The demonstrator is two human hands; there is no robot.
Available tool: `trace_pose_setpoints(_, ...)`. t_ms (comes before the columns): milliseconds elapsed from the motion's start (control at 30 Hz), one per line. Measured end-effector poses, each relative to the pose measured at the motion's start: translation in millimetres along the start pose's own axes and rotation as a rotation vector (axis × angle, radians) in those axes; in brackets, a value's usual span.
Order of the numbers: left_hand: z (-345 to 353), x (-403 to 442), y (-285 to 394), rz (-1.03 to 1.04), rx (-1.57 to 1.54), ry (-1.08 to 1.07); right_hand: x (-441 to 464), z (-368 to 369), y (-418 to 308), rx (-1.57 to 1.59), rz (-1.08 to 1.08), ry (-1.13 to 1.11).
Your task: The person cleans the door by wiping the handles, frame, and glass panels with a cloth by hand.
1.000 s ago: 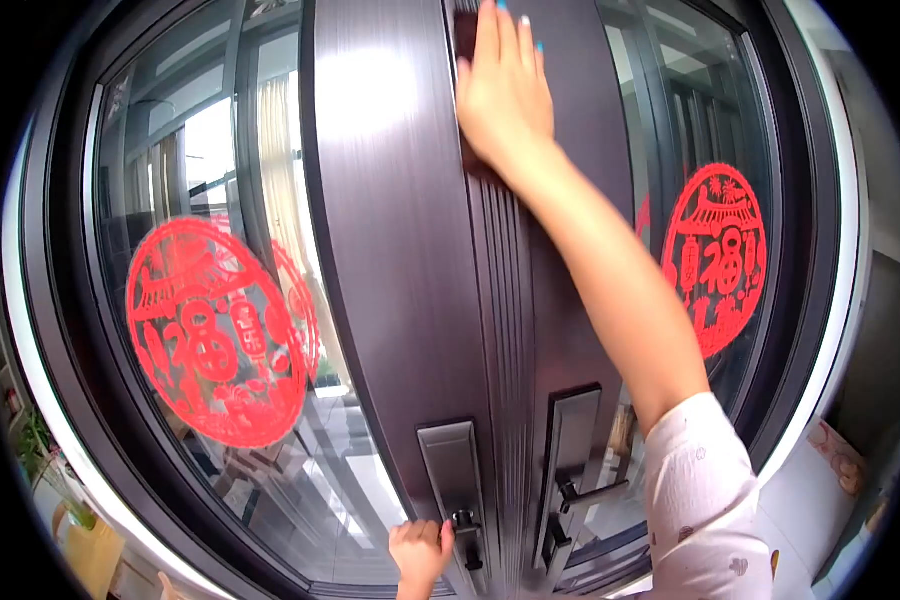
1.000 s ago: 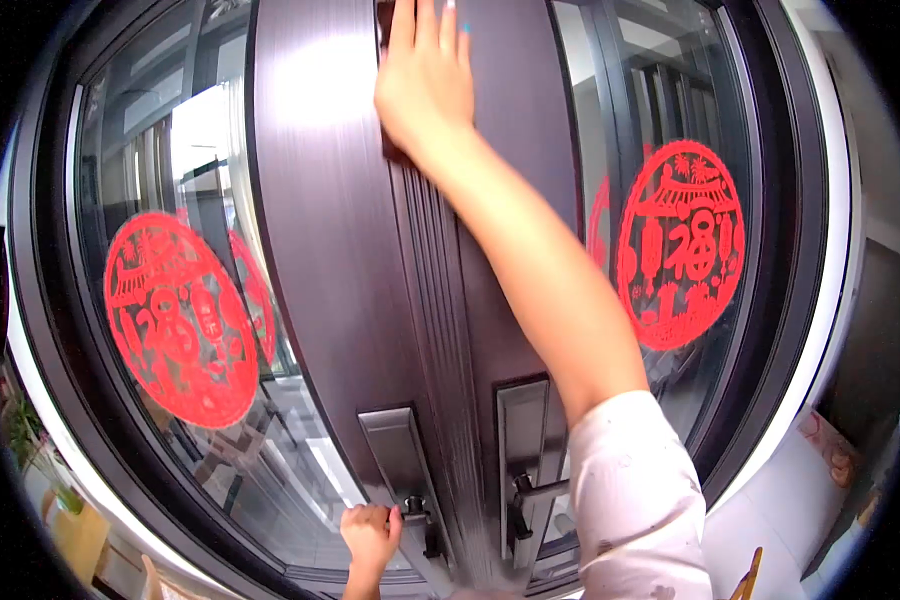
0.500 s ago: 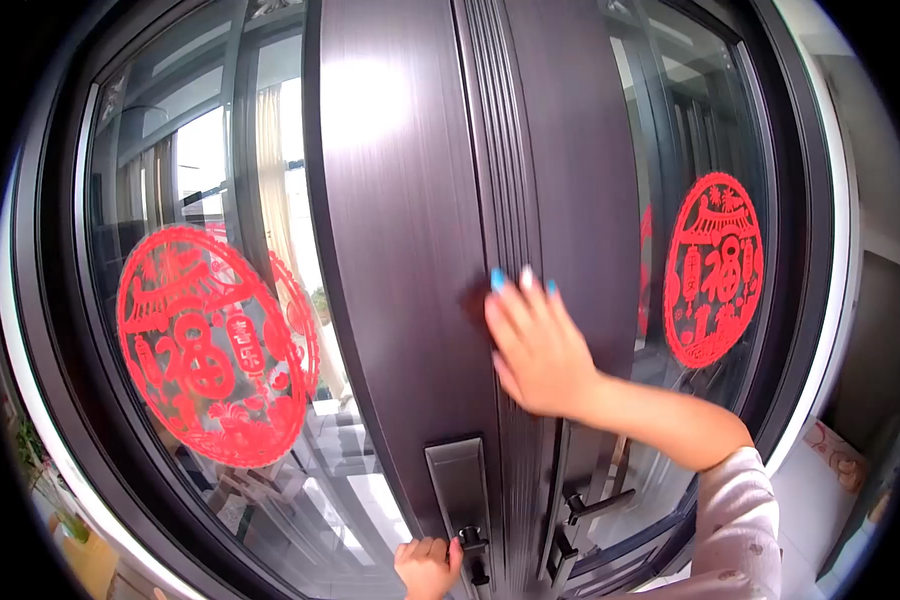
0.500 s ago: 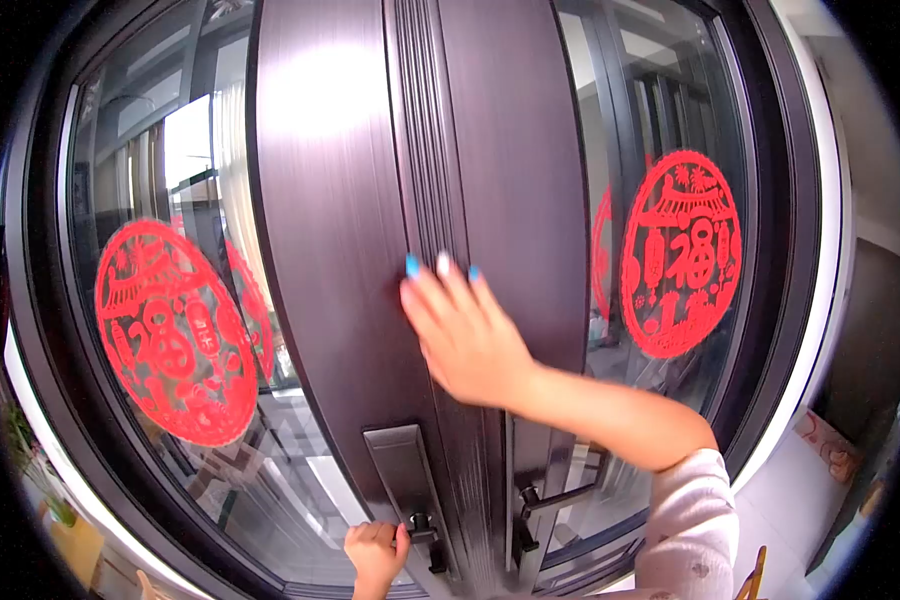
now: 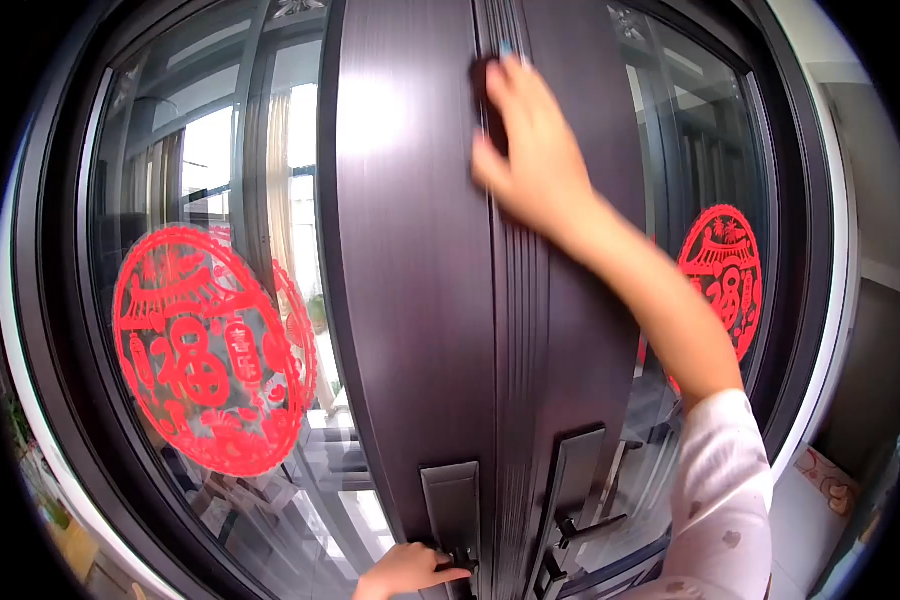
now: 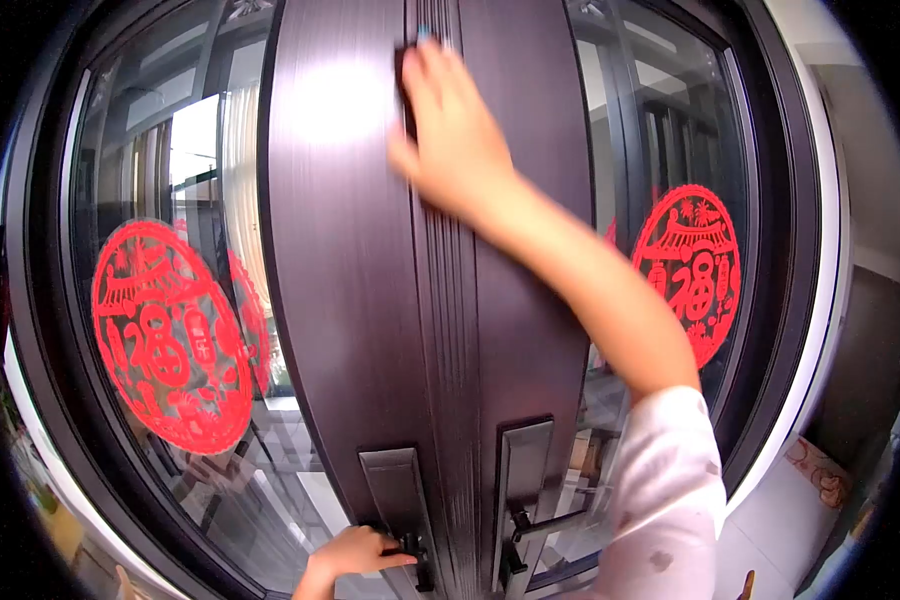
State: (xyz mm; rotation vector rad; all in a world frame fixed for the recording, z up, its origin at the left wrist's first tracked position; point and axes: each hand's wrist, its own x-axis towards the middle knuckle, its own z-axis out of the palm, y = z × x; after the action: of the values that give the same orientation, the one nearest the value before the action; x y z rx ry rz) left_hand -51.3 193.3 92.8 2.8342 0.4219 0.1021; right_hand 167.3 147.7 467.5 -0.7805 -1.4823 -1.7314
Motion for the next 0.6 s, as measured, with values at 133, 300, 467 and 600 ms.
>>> trace_pose_setpoints(133, -0.5, -10.2, 10.1, -0.010, 0.063, -0.003, -120.3, -75.6, -92.2, 0.175, 0.068, -0.486)
trace_pose_setpoints(300, -70.0, -35.3, 29.6, 0.267, 0.030, 0.214, -117.4, -64.4, -84.5, 0.075, 0.035, -0.415)
trace_pose_setpoints(467, -151.7, -18.7, 52.8, 0.583, 0.258, 1.011, -26.8, -18.5, -28.6, -0.060, 0.072, -0.124)
trace_pose_setpoints(600, -184.7, 17.5, 65.6, 0.388, 0.584, 1.178, 45.4, 15.7, 24.5, -0.152, 0.058, 0.064)
